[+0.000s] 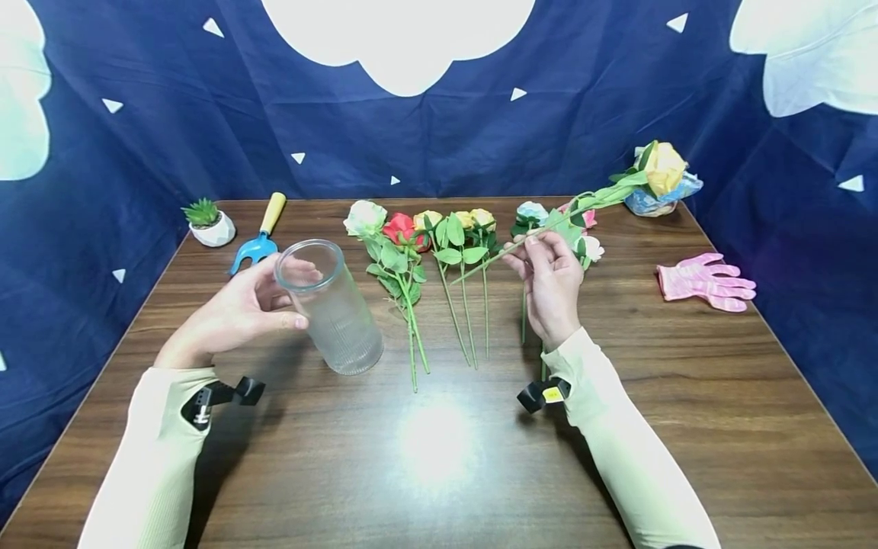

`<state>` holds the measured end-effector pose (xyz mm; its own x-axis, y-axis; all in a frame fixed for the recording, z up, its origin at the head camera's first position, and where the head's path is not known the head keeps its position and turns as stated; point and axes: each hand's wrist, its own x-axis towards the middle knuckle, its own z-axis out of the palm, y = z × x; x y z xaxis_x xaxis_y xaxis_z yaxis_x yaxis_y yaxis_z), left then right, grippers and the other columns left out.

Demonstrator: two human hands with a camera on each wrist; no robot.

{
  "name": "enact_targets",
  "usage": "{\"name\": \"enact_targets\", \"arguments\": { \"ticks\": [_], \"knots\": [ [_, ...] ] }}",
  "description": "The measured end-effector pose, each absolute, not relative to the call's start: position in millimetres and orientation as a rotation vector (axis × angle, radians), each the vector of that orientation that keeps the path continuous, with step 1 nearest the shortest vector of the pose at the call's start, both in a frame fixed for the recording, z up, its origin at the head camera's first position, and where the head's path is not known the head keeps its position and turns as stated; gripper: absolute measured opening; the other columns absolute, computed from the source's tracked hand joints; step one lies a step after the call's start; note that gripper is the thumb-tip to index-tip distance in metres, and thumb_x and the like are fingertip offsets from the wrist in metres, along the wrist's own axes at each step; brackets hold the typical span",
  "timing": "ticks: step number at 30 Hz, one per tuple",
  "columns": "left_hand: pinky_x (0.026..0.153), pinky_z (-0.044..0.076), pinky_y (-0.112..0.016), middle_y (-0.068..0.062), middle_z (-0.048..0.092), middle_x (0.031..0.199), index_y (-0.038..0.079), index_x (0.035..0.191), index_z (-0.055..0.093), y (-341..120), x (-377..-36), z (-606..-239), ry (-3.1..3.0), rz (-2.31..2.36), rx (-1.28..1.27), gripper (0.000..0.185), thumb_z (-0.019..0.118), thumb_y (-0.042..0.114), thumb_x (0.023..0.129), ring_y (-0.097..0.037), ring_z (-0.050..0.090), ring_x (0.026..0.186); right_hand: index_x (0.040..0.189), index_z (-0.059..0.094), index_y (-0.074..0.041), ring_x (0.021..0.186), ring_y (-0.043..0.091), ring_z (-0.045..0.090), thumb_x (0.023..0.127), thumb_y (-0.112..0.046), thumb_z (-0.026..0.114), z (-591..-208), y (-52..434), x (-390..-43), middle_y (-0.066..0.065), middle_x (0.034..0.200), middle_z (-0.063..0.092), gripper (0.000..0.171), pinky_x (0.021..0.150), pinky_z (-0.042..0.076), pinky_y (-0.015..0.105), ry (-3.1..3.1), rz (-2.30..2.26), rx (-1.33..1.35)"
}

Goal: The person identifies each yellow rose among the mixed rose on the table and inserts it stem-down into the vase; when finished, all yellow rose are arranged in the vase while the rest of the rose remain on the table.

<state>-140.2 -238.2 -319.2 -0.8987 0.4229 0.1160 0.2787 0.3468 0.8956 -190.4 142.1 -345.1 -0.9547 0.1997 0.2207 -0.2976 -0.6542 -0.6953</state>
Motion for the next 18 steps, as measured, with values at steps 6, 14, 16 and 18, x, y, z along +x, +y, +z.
{"name": "enact_targets", "arguments": {
  "ticks": [6,14,16,18],
  "knots": [
    [0.104,0.050,-0.016,-0.022,0.060,0.137,-0.007,0.138,0.047,-238.0,-140.1,-318.6,2.454,1.597,0.625,0.064,0.079,-0.009,0.083,-0.001,0.061,0.120,0.091,0.061,0.000,0.076,0.020,0.073,0.103,0.010,0.047,-343.1,139.3,-187.0,0.015,0.088,0.072,0.021,0.072,0.064,0.027,-1.117,2.623,0.223],
    [0.103,0.050,-0.016,-0.024,0.059,0.136,-0.009,0.137,0.046,-237.5,-140.4,-318.2,2.441,1.618,0.636,0.064,0.078,-0.012,0.083,-0.002,0.061,0.119,0.093,0.063,-0.004,0.077,0.020,0.074,0.102,0.012,0.047,-335.9,131.7,-181.1,0.011,0.088,0.074,0.025,0.073,0.065,0.029,-1.156,2.584,0.305],
    [0.104,0.050,-0.016,-0.024,0.059,0.136,-0.008,0.138,0.046,-237.9,-140.2,-318.2,2.442,1.614,0.634,0.063,0.078,-0.012,0.083,-0.002,0.061,0.119,0.093,0.064,-0.005,0.078,0.020,0.074,0.102,0.011,0.049,-333.9,127.8,-181.6,0.009,0.087,0.074,0.024,0.073,0.064,0.028,-1.166,2.566,0.317],
    [0.103,0.050,-0.016,-0.023,0.059,0.137,-0.008,0.138,0.046,-238.3,-139.7,-318.4,2.444,1.607,0.629,0.063,0.078,-0.011,0.083,-0.002,0.061,0.119,0.094,0.064,-0.005,0.078,0.020,0.074,0.101,0.010,0.051,-331.6,123.1,-182.3,0.008,0.087,0.074,0.021,0.073,0.064,0.028,-1.176,2.538,0.334]
  ]
}}
